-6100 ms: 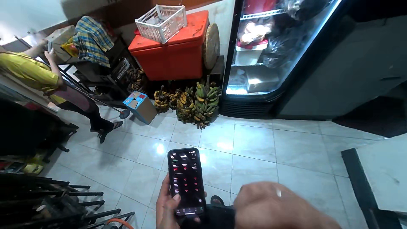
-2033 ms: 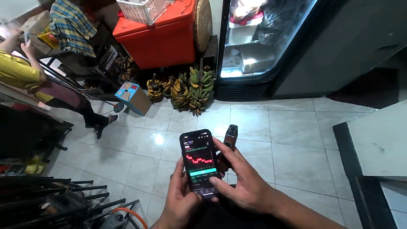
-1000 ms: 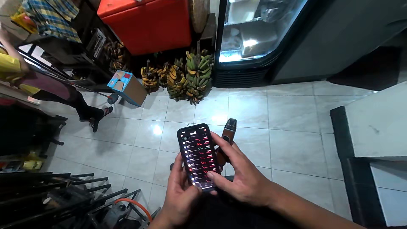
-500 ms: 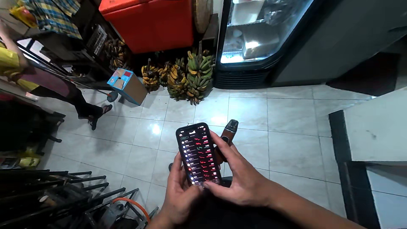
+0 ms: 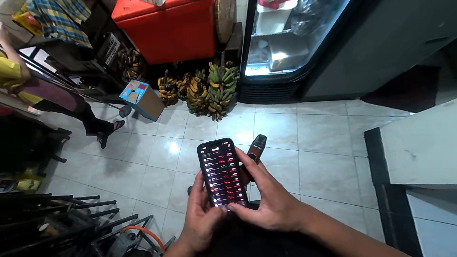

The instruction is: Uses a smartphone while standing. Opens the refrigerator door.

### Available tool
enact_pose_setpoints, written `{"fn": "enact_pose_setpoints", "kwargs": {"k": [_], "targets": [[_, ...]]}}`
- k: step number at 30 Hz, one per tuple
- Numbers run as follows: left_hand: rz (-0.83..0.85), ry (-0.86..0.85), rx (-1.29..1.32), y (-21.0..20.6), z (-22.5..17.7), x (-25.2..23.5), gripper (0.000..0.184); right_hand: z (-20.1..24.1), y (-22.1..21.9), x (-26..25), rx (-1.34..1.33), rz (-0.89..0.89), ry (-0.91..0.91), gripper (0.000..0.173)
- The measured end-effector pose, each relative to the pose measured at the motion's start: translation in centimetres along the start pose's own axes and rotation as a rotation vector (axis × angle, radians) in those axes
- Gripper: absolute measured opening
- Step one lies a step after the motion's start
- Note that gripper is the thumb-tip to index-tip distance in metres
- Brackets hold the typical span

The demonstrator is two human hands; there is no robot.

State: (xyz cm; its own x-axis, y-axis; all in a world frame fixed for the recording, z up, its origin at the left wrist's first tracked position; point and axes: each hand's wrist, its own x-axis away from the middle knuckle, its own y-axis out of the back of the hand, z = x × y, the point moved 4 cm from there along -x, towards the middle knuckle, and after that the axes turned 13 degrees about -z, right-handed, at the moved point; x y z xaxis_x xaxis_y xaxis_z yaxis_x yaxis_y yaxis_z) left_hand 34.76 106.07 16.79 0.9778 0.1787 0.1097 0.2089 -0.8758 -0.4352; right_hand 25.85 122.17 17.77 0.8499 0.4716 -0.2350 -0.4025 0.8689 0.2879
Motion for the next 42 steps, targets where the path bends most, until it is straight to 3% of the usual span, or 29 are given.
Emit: {"fn": "enact_pose_setpoints", "kwargs": {"k": [23,36,42], "targets": [[-0.091,-0.003,0.054,0.2,0.8,1.3,0.081,-0.6,-0.2,-0.1,-0.098,0.109,-0.032,0.1],[-0.032,-0.044,0.071,0.3,0.5,1.1,0.086,-0.5,-0.2,-0.1,-0.111,0.116,0.025,0.12],[-0.11,-0.056,0.03,0.5,0.5,1.1,0.064,-0.4,-0.5,-0.2,-0.119,0.124,0.048,0.12]]}}
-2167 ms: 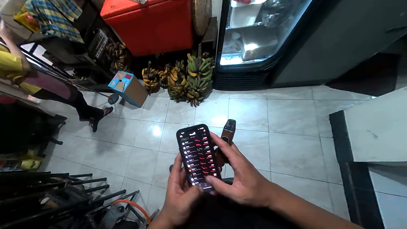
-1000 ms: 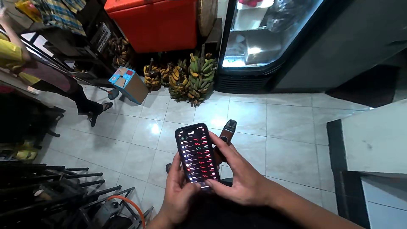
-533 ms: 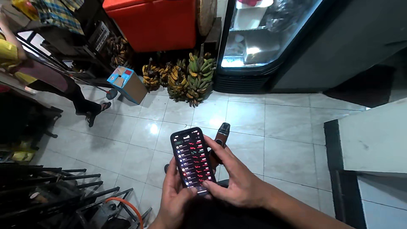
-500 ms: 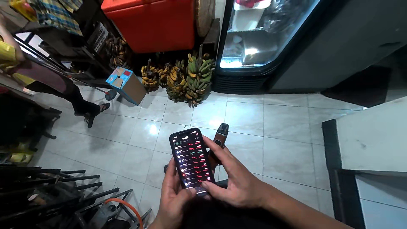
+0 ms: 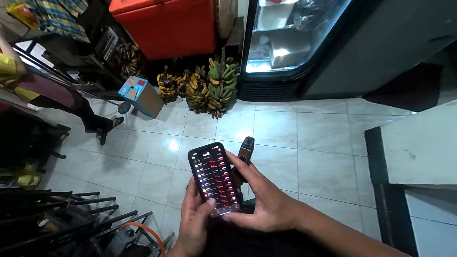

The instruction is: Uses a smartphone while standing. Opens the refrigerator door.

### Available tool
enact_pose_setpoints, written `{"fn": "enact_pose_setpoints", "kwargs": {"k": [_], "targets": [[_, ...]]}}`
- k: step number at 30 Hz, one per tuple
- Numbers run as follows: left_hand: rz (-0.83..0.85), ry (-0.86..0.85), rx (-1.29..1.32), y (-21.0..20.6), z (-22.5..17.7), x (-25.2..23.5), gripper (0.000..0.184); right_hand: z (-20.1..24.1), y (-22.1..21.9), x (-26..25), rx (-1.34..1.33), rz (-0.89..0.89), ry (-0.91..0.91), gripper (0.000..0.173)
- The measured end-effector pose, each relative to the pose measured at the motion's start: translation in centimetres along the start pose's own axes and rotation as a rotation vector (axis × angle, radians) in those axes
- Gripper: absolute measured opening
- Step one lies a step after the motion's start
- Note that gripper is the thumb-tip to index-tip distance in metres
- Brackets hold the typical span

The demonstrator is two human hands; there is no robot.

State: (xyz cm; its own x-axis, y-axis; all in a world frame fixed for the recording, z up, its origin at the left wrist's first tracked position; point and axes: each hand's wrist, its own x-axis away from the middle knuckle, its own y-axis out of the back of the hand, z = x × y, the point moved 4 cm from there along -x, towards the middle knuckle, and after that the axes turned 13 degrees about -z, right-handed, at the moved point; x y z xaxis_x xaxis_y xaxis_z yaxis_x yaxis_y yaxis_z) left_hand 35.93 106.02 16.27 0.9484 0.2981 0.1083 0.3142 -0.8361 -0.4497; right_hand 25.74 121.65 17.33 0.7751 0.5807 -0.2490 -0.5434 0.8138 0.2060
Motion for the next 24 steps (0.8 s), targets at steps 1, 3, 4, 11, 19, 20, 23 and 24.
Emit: {"fn": "enact_pose_setpoints", "kwargs": {"k": [1,3,4,11,19,20,23,24], "targets": [[-0.012,0.001,-0.004,-0.01,-0.01,0.03,0.061,0.03,-0.04,-0.01,0.0,0.001,0.002,0.119],[-0.024,0.006,-0.003,-0.05,-0.08,0.14,0.062,0.0,-0.11,0.0,0.002,0.005,0.002,0.118],[-0.027,0.012,-0.006,-0.04,-0.11,0.19,0.064,-0.03,-0.13,0.0,0.006,0.005,0.005,0.118],[-0.089,-0.016,-0.057,0.21,-0.06,0.22,0.048,-0.06,-0.36,-0.03,0.027,0.016,0.027,0.115],[-0.071,-0.008,-0.012,0.16,0.12,0.4,0.054,-0.05,-0.31,0.21,0.008,0.021,-0.002,0.114],[-0.071,-0.006,-0.007,0.16,0.17,0.42,0.054,-0.06,-0.28,0.27,0.004,0.022,-0.005,0.113],[-0.074,0.004,-0.009,0.22,0.23,0.51,0.057,-0.15,-0.25,0.42,0.02,0.017,-0.008,0.113],[-0.073,0.003,-0.013,0.24,0.27,0.52,0.057,-0.16,-0.23,0.47,0.02,0.014,-0.008,0.113]]}}
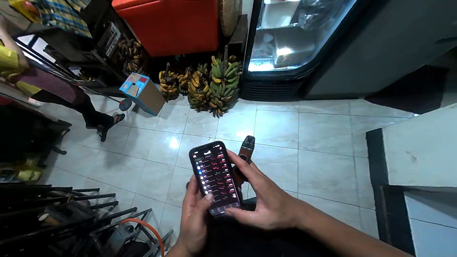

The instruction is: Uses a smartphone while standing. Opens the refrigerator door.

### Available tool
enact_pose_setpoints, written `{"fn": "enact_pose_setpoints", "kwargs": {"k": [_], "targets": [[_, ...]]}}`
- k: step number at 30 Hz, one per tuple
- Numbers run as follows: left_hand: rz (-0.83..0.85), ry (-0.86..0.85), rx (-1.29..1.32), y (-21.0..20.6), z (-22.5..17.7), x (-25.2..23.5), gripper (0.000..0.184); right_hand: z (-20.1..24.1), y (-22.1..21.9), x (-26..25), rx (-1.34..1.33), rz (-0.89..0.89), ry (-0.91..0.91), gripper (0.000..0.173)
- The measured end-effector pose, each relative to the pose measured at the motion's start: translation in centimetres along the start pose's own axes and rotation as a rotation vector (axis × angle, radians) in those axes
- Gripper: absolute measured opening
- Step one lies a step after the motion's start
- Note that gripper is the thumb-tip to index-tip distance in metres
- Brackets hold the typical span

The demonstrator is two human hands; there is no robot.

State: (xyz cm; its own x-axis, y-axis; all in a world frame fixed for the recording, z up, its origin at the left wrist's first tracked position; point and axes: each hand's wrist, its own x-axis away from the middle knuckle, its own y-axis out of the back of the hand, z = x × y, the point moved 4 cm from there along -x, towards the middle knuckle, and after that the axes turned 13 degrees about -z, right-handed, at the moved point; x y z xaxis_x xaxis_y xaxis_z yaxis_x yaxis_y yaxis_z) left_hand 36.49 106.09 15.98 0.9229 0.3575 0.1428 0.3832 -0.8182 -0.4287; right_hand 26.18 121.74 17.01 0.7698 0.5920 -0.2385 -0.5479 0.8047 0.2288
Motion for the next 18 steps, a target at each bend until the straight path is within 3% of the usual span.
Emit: {"fn": "enact_pose_setpoints", "kwargs": {"k": [18], "targets": [[0.064,0.015,-0.019,-0.47,-0.02,0.01,0.063,0.08,-0.11,0.21,0.048,-0.077,-0.007,0.116]]}}
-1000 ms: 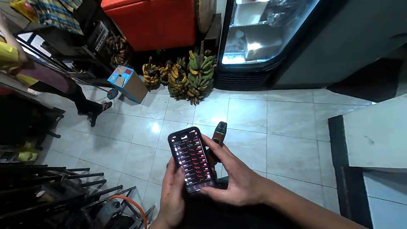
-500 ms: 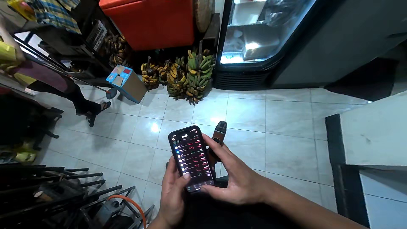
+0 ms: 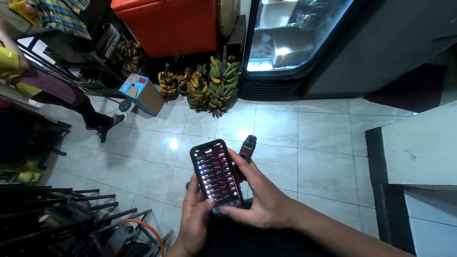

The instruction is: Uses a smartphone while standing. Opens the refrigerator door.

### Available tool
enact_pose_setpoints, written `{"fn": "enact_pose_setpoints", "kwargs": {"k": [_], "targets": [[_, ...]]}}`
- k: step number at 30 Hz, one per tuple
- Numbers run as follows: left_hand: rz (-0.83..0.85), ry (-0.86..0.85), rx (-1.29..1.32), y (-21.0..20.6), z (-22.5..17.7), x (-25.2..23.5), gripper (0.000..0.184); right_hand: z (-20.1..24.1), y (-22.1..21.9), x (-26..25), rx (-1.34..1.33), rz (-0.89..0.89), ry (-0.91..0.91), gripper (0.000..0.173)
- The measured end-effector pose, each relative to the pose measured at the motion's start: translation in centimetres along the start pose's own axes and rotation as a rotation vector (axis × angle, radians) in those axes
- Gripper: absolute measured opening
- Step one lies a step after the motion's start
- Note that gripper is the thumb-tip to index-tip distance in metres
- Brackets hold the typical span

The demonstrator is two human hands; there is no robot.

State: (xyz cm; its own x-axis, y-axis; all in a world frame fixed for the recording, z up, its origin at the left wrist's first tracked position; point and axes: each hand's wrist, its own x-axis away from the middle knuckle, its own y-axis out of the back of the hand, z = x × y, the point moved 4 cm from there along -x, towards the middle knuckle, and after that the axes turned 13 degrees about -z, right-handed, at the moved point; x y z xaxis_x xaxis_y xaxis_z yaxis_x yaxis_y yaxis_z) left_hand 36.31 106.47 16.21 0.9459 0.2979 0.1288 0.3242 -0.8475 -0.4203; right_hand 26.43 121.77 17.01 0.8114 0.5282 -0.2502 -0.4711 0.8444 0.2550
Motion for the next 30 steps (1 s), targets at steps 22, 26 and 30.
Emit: {"fn": "enact_pose_setpoints", "kwargs": {"k": [22,26,30], "targets": [[-0.007,0.077,0.132,0.3,0.7,0.9,0.068,-0.3,3.1,-3.7,-0.017,-0.193,-0.081,0.074],[-0.014,0.079,0.153,0.7,0.6,1.0,0.069,0.4,3.9,-4.4,0.006,-0.264,-0.032,0.055],[0.0,0.066,0.162,0.7,0.3,0.9,0.07,2.1,3.7,-3.8,-0.018,-0.316,0.135,0.037]]}}
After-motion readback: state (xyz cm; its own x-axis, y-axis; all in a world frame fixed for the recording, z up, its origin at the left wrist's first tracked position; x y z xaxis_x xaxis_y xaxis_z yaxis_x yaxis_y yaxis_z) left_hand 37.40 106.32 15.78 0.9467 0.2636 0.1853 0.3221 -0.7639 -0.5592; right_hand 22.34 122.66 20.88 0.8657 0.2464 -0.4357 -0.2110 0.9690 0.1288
